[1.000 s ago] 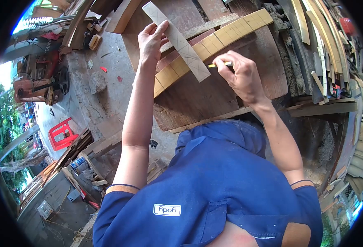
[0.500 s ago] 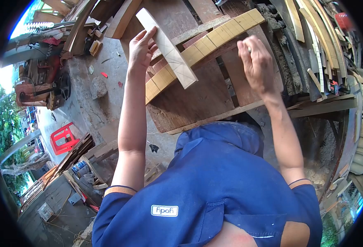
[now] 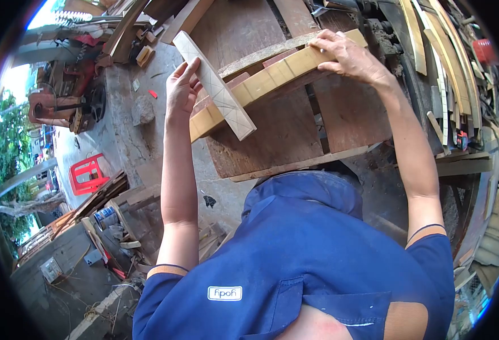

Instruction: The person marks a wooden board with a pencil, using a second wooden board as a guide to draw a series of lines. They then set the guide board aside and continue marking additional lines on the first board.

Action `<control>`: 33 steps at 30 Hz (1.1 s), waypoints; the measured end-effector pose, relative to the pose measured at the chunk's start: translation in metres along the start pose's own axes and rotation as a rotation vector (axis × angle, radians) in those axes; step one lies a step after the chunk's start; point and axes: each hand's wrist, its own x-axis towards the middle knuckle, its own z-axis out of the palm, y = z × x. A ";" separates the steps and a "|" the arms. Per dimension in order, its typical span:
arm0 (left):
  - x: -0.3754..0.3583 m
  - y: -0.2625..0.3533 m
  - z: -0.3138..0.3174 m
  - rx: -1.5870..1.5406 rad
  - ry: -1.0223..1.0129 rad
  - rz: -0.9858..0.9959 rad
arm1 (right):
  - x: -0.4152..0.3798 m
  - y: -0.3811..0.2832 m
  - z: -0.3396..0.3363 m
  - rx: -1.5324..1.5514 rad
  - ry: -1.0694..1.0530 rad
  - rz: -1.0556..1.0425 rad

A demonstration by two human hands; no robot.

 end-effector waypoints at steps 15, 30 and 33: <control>0.035 -0.014 0.062 0.157 -0.124 0.033 | -0.028 -0.050 0.008 0.120 0.649 0.074; 0.050 -0.031 0.063 0.161 -0.128 -0.014 | -0.049 -0.087 0.031 0.848 0.642 0.351; 0.050 -0.032 0.063 0.175 -0.129 -0.001 | -0.042 -0.092 0.039 0.849 0.648 0.310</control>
